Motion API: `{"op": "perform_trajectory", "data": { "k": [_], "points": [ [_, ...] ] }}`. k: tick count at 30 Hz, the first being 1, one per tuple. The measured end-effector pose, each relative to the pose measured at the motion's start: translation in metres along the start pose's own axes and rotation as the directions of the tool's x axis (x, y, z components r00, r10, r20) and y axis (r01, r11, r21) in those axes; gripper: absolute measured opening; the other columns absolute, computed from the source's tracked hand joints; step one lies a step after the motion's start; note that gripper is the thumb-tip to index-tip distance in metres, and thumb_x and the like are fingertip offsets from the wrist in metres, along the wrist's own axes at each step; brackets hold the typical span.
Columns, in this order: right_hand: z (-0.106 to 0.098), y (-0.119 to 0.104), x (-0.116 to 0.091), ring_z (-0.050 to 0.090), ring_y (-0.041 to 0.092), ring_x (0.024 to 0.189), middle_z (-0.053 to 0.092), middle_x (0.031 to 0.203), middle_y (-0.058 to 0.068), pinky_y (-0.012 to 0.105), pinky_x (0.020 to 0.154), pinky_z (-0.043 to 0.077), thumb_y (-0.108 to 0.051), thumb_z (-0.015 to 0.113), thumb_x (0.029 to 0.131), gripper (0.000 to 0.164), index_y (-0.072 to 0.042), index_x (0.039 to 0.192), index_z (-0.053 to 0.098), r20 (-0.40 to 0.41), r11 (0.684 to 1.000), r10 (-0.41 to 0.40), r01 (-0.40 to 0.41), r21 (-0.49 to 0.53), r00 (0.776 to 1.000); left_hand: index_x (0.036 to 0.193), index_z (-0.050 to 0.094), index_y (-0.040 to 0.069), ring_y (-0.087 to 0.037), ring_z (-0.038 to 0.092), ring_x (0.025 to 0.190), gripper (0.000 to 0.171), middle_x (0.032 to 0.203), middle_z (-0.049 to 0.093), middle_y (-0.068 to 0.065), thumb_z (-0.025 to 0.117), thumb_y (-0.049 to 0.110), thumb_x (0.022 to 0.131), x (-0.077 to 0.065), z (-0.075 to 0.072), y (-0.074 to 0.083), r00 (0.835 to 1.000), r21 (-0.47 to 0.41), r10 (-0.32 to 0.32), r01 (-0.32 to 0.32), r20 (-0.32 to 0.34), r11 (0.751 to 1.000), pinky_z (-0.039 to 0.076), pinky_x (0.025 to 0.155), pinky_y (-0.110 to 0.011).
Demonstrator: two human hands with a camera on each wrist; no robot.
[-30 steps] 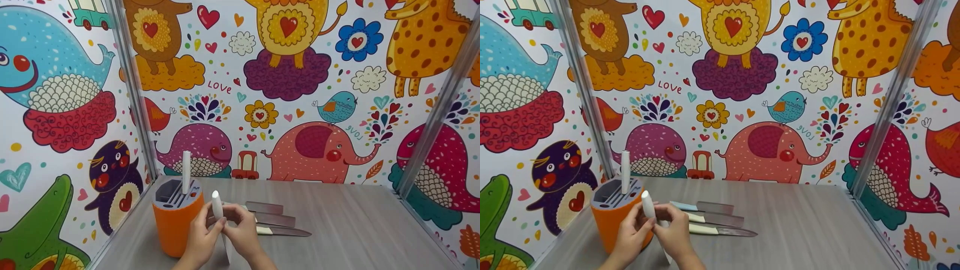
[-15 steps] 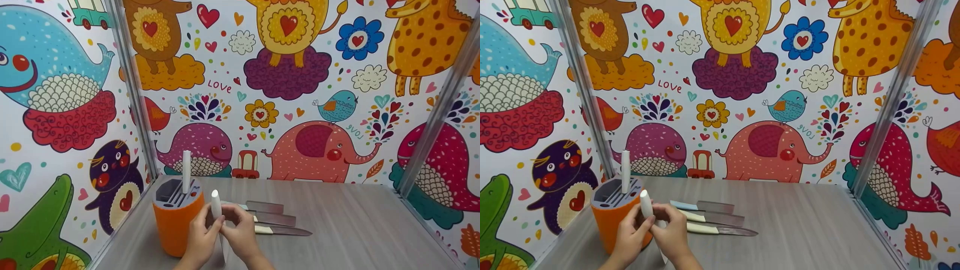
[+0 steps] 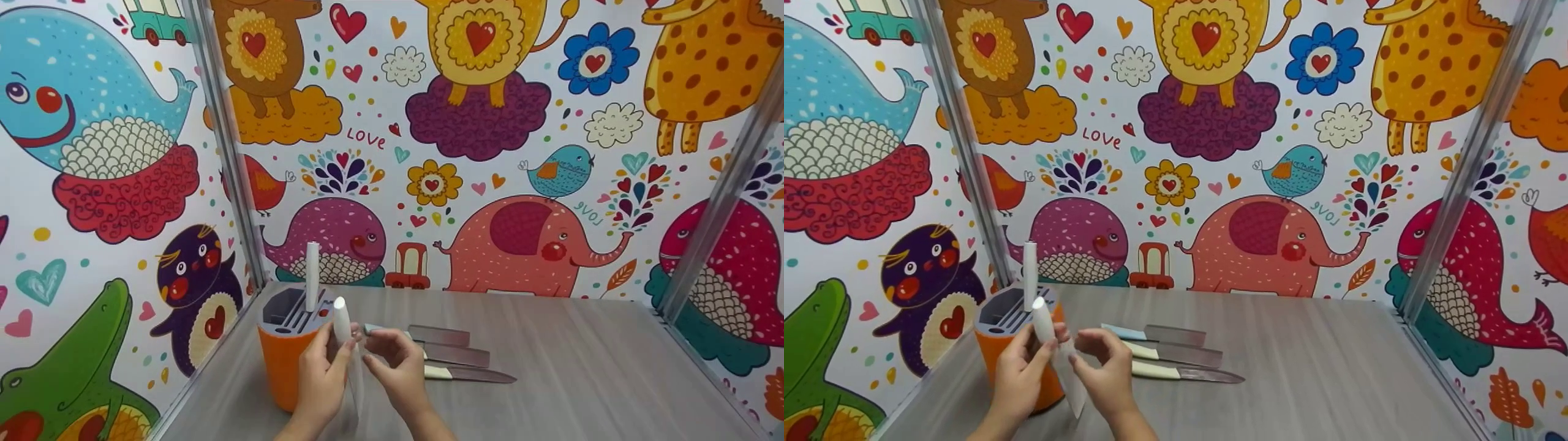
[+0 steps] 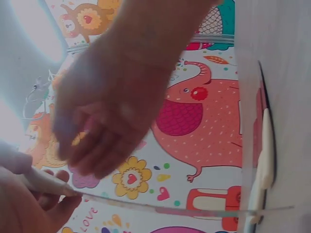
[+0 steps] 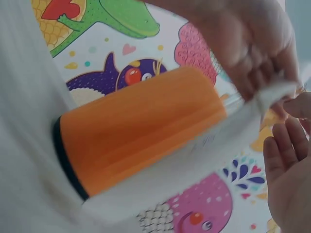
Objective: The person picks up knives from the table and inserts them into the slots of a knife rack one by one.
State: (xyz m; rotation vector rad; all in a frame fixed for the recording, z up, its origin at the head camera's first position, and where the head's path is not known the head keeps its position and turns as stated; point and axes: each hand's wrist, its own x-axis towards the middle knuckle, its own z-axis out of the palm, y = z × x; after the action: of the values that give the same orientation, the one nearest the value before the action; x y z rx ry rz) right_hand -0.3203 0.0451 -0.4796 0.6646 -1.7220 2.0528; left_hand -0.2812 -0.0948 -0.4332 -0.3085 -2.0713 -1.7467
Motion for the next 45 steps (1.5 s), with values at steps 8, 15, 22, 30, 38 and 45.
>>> {"op": "perform_trajectory", "data": {
  "k": [8,15,22,30,38,45],
  "points": [
    [-0.006,0.063,-0.008,0.069,0.024,0.100,0.067,0.108,0.019,0.032,0.089,0.058,0.003,0.079,0.076,0.049,0.008,0.120,0.059,-0.091,0.980,0.195,-0.189,0.068,0.977,0.137,0.052,0.005,-0.015,0.070,0.108,0.039,0.124,0.069,-0.006,0.059,0.014,0.099,0.002,-0.023,0.024,0.992,0.014,0.013,-0.011,-0.122,1.000,0.051,0.101,-0.034],
    [0.014,0.085,-0.021,0.055,0.035,0.126,0.056,0.136,0.021,0.048,0.105,0.049,0.002,0.076,0.076,0.071,0.002,0.141,0.047,-0.016,0.942,0.333,-0.332,0.050,0.943,0.134,0.053,0.003,-0.014,0.069,0.110,0.035,0.122,0.069,-0.003,0.056,0.006,0.099,-0.001,-0.045,0.045,0.962,0.037,0.102,-0.096,-0.251,0.995,0.050,0.099,-0.020],
    [0.035,0.092,-0.018,0.038,0.043,0.142,0.038,0.155,0.023,0.054,0.112,0.039,-0.001,0.082,0.072,0.092,-0.005,0.151,0.035,0.112,0.899,0.438,-0.436,-0.045,0.892,0.137,0.049,0.000,-0.009,0.069,0.107,0.037,0.120,0.067,-0.008,0.050,0.001,0.101,-0.011,-0.064,0.065,0.898,0.027,0.214,-0.221,-0.385,0.975,0.046,0.099,-0.015],
    [0.048,0.095,-0.013,0.033,0.039,0.145,0.033,0.159,0.013,0.056,0.115,0.033,-0.017,0.090,0.069,0.104,-0.017,0.155,0.030,0.102,0.867,0.478,-0.449,-0.217,0.872,0.133,0.049,-0.005,-0.013,0.071,0.102,0.034,0.115,0.067,-0.007,0.049,-0.004,0.099,-0.024,-0.074,0.082,0.781,-0.133,0.273,-0.411,-0.561,0.902,0.049,0.100,-0.018],
    [0.049,0.097,-0.014,0.033,0.036,0.146,0.033,0.160,0.011,0.056,0.117,0.031,-0.015,0.087,0.074,0.102,-0.018,0.156,0.027,0.129,0.873,0.459,-0.419,-0.250,0.879,0.127,0.049,-0.012,-0.021,0.071,0.100,0.031,0.112,0.067,-0.016,0.045,-0.013,0.096,-0.023,-0.079,0.087,0.631,-0.202,0.378,-0.654,-0.678,0.729,0.053,0.098,-0.030],
    [0.048,0.102,-0.015,0.034,0.033,0.146,0.034,0.160,0.008,0.053,0.116,0.033,-0.010,0.083,0.078,0.097,-0.025,0.156,0.028,0.112,0.863,0.468,-0.427,-0.269,0.877,0.129,0.046,-0.010,-0.022,0.068,0.104,0.031,0.116,0.065,-0.015,0.043,-0.011,0.098,-0.012,-0.078,0.078,0.644,-0.170,0.416,-0.649,-0.642,0.742,0.050,0.103,-0.030]
  ]
}}
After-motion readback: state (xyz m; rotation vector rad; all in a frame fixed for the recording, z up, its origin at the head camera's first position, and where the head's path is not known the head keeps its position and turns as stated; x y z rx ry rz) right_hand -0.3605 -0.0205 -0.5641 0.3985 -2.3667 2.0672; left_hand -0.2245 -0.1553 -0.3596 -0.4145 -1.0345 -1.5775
